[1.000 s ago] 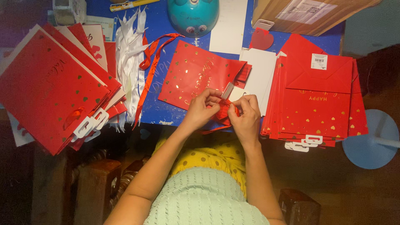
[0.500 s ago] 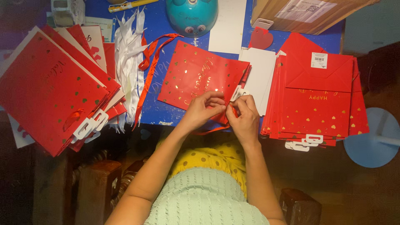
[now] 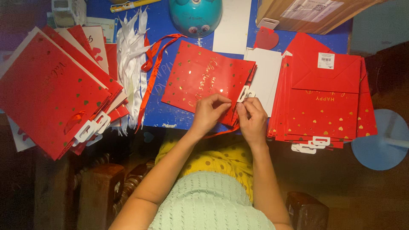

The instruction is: The person assembles red Valentine's Day gift bags by inserting white paper inserts, threading red ribbons through the handles, and folding the bags closed. The person handles multiple bags and ribbons on a blue table.

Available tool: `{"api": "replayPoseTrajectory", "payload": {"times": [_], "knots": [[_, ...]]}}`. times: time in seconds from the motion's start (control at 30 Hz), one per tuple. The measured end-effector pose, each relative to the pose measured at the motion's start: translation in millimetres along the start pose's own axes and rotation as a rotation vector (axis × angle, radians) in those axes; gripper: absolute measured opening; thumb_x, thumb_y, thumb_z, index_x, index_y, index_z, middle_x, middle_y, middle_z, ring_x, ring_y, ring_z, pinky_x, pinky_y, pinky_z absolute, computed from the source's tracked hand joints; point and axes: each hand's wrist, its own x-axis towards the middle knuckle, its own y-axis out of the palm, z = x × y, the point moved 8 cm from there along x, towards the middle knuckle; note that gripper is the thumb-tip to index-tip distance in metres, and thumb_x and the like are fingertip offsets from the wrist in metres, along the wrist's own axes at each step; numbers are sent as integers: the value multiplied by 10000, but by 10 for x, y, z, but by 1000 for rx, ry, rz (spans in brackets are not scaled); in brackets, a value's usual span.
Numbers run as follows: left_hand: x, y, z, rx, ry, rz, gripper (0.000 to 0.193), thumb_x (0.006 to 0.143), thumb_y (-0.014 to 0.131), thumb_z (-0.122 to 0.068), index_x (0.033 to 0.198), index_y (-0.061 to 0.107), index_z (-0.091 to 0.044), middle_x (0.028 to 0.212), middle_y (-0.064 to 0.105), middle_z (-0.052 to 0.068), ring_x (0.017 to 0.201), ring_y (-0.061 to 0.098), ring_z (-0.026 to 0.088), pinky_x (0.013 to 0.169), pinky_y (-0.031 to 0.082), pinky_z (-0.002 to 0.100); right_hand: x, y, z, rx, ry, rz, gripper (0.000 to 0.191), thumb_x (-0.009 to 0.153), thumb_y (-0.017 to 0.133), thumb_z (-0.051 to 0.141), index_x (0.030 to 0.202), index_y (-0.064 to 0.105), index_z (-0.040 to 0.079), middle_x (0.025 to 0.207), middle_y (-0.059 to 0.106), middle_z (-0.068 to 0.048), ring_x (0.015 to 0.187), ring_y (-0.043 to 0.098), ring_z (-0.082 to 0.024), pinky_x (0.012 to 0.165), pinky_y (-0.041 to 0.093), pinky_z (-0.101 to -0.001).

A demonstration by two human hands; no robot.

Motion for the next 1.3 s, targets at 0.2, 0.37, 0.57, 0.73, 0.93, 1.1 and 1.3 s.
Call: {"api": "replayPoseTrajectory", "payload": {"times": [0.2,0.37,0.57,0.73,0.93,1.1,1.3], "knots": [[33,-33,163,-248,-34,-17,80,964,705,-52,999,666,8,871,735,65,778,669,83,679,543,241,69,40,120,-192,77,39,221,899,740,164,1058,686,20,924,630,-79,620,596,-141,601,486,-321],[125,-228,218,-585,-48,-107,192,997,635,-30,1173,559,-16,1042,664,93,944,723,161,825,623,293,95,14,152,-164,110,45,241,901,710,120,1132,705,52,929,646,-69,632,593,-141,614,498,-315],[229,-534,161,-702,-81,-228,226,997,621,-13,1201,526,-27,1061,626,94,957,700,175,883,642,332,94,22,116,-121,117,51,234,907,700,117,1130,698,44,945,651,-68,627,600,-123,616,501,-306],[310,-697,147,-820,-61,-311,236,994,623,2,1203,519,-30,1070,617,81,965,676,166,891,625,340,86,18,81,-130,140,65,229,907,707,114,1125,705,43,916,645,-73,624,586,-125,600,494,-304],[384,-923,107,-891,-3,-389,248,1004,637,-20,1214,508,-51,1105,606,58,1033,659,178,943,602,346,77,23,64,-106,135,68,224,908,704,113,1119,703,38,924,637,-66,621,582,-116,598,495,-303],[395,-861,11,-914,-8,-356,279,999,632,-49,1241,493,-58,1101,610,63,1013,666,174,918,613,349,69,30,29,-134,150,51,292,903,716,108,1183,666,42,873,638,-59,614,569,-111,595,496,-309],[524,-655,-208,-906,32,-247,306,1007,615,-35,1273,464,-44,1120,609,100,979,716,209,825,568,312,29,30,-23,-15,141,56,521,890,683,45,1393,551,50,810,617,-17,596,512,-78,573,473,-272]]}}
